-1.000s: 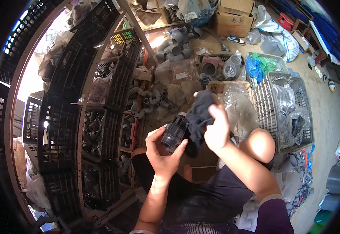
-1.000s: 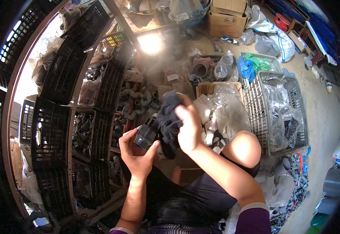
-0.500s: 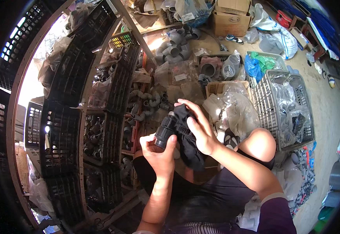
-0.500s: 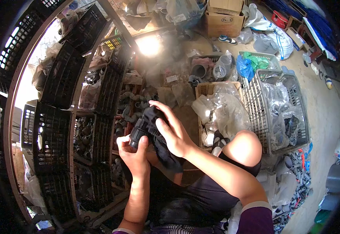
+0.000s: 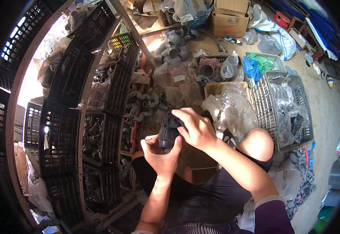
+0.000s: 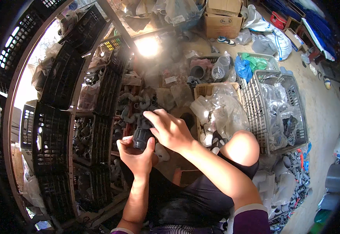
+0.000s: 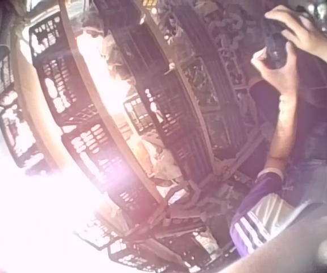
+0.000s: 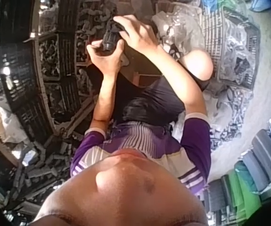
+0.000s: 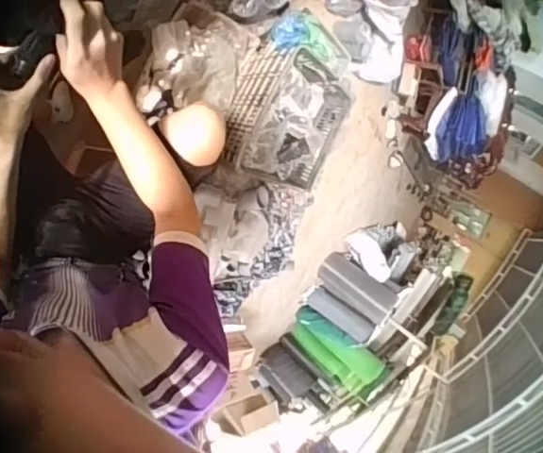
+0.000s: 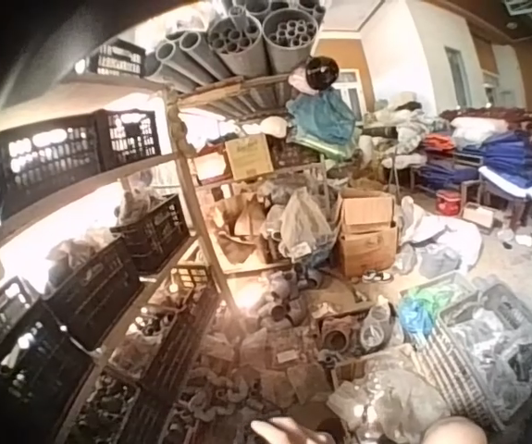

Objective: Cleaning and assembling black PVC plumbing fittings in a warehouse storage area.

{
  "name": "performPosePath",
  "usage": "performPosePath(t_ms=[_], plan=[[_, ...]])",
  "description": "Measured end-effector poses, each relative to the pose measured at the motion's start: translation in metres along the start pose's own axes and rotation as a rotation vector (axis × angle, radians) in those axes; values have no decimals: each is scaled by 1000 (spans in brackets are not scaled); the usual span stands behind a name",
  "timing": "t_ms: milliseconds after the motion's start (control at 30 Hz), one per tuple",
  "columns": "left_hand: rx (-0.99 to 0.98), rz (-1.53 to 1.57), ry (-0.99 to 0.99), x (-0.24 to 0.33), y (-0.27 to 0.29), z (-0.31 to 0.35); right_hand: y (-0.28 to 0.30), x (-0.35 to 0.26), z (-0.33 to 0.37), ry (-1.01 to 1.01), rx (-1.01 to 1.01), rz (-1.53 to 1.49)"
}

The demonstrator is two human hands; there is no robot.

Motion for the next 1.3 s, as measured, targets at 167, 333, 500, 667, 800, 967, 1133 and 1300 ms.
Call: performPosePath(t_ms=[167, 333, 500, 667, 800, 967, 1133, 1300], plan=[[25, 59, -6, -5, 0, -2, -2, -1, 0, 140, 12, 249], [24, 41, 3, -10, 2, -4, 1, -3, -4, 73, -1, 173], [108, 95, -26, -10, 6, -4, 4, 17, -7, -159, 306, 144], [105, 53, -13, -7, 8, -7, 18, 13, -10, -119, 250, -103], [32, 4, -111, -10, 5, -13, 3, 2, -1, 19, -141, 53], [-64, -70, -298, -6, 19, -21, 3, -10, -6, 94, -211, 137], [-170, -202, -379, -4, 25, -28, 0, -5, -2, 49, -202, 217], [-203, -109, -414, -7, 39, -22, -6, 20, 11, 28, -482, 455]])
Point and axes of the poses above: each hand's wrist, its own z-axis away from the middle knuckle, its own y-axis out of the back of the hand, x = y × z, the point moved 2 cm from there along -z, towards the middle knuckle, and after that the axes turned 3 degrees about z, right-handed, at the moved point
